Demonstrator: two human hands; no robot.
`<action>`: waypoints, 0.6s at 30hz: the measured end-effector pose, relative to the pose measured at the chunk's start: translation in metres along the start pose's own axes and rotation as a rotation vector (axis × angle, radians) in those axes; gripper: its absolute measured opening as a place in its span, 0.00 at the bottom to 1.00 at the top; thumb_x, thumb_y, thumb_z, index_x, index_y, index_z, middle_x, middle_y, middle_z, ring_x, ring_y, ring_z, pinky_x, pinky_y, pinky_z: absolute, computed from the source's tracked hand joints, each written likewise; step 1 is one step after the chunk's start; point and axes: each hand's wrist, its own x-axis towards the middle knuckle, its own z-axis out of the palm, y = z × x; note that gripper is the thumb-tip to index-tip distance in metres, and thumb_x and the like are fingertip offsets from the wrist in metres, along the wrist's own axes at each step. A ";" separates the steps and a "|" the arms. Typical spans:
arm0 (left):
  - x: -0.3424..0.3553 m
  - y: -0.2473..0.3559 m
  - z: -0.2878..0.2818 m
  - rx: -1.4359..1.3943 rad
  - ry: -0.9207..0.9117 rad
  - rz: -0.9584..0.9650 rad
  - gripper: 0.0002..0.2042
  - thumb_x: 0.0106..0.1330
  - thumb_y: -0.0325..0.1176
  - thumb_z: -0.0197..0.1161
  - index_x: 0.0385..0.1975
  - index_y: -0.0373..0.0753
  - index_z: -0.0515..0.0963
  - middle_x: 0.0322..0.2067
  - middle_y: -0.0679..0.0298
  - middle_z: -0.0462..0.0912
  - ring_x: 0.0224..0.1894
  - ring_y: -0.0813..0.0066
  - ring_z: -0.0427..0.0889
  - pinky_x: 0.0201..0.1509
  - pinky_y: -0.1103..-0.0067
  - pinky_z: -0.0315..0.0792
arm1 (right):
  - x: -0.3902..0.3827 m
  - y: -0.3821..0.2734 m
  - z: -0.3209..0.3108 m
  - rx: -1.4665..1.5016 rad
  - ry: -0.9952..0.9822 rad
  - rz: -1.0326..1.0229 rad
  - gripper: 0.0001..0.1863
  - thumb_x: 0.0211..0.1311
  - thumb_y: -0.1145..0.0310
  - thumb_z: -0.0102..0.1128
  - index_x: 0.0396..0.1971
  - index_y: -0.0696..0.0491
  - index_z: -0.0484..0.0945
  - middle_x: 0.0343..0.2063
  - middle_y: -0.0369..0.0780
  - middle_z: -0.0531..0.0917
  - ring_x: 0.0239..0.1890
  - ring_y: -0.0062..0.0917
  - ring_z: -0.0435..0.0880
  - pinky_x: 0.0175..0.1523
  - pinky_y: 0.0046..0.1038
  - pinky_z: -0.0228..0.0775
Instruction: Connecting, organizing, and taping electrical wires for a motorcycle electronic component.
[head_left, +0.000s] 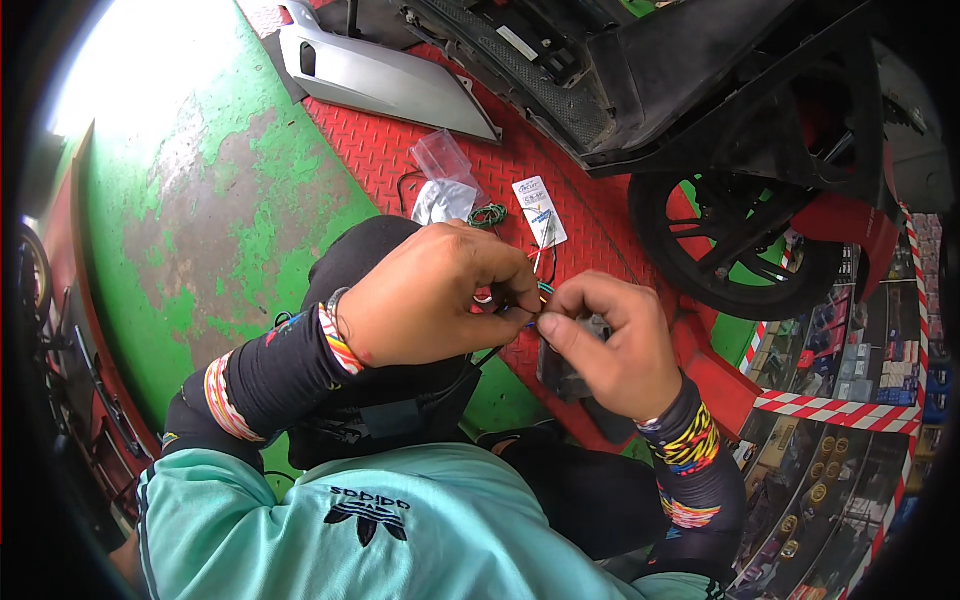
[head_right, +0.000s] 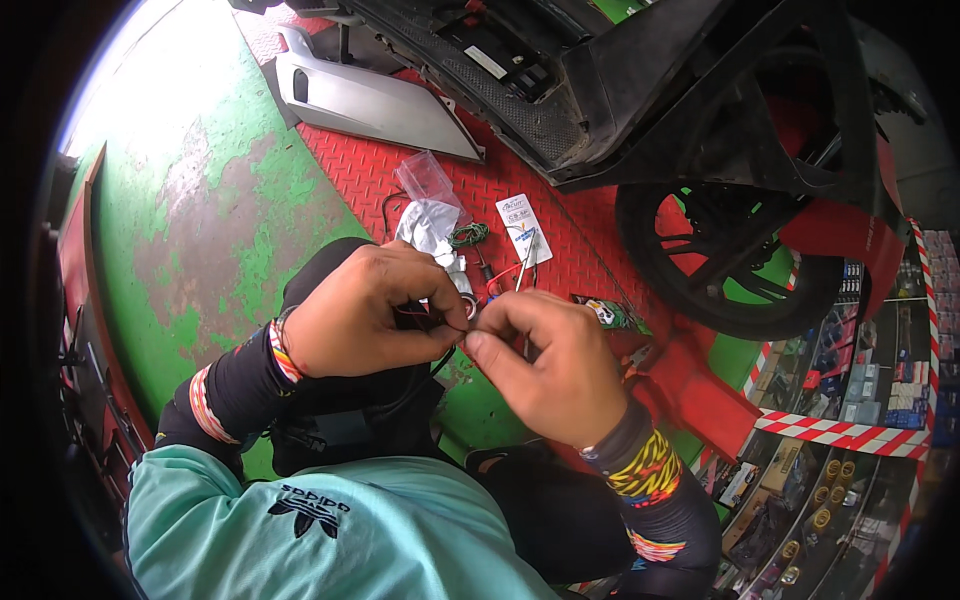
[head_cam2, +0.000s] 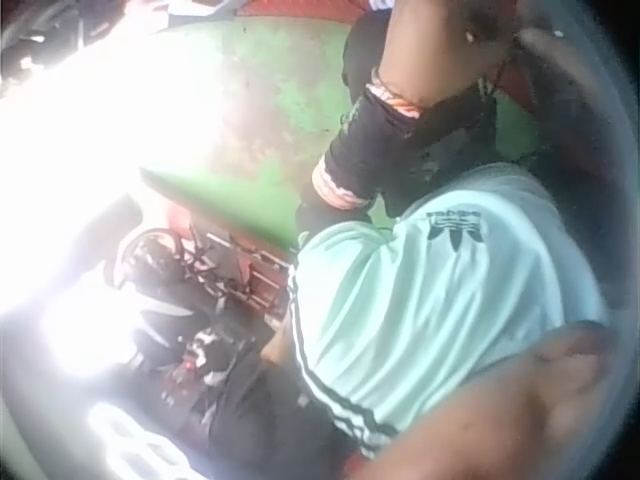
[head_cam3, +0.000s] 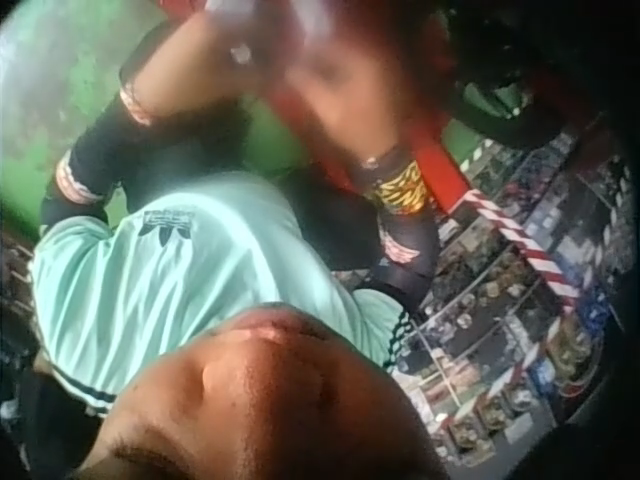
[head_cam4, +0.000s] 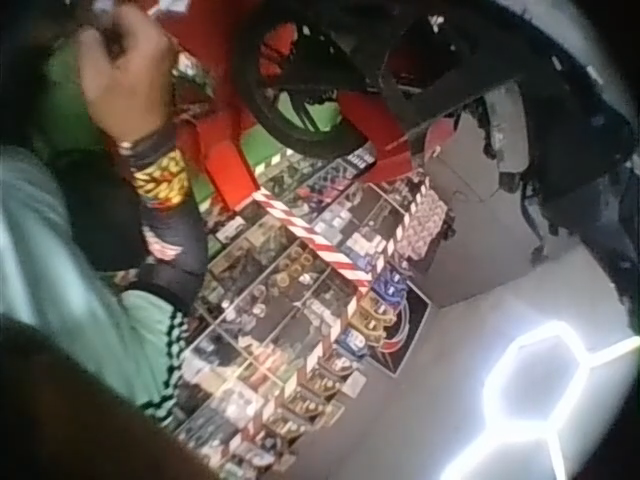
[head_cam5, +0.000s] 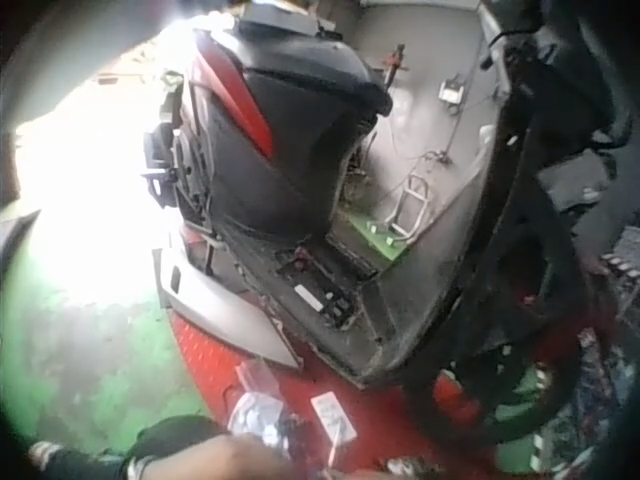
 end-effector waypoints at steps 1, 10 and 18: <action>0.000 0.002 0.000 -0.001 -0.001 0.000 0.06 0.57 0.24 0.73 0.32 0.38 0.84 0.31 0.64 0.88 0.33 0.67 0.87 0.44 0.73 0.79 | -0.001 0.000 0.003 0.394 -0.005 0.298 0.04 0.65 0.71 0.65 0.35 0.56 0.82 0.25 0.37 0.82 0.29 0.25 0.81 0.35 0.27 0.71; -0.003 -0.001 -0.003 0.017 0.019 0.029 0.06 0.55 0.23 0.74 0.29 0.39 0.84 0.31 0.63 0.89 0.36 0.65 0.88 0.45 0.72 0.79 | -0.014 0.008 0.005 0.391 0.075 0.365 0.07 0.70 0.70 0.61 0.41 0.57 0.83 0.24 0.37 0.84 0.23 0.25 0.82 0.31 0.26 0.74; 0.000 0.004 -0.002 -0.047 -0.044 -0.043 0.05 0.54 0.22 0.74 0.29 0.38 0.85 0.32 0.62 0.90 0.37 0.65 0.88 0.45 0.71 0.80 | -0.013 0.027 -0.007 -0.693 0.190 -0.635 0.19 0.55 0.71 0.70 0.49 0.48 0.80 0.39 0.36 0.85 0.29 0.29 0.83 0.31 0.33 0.74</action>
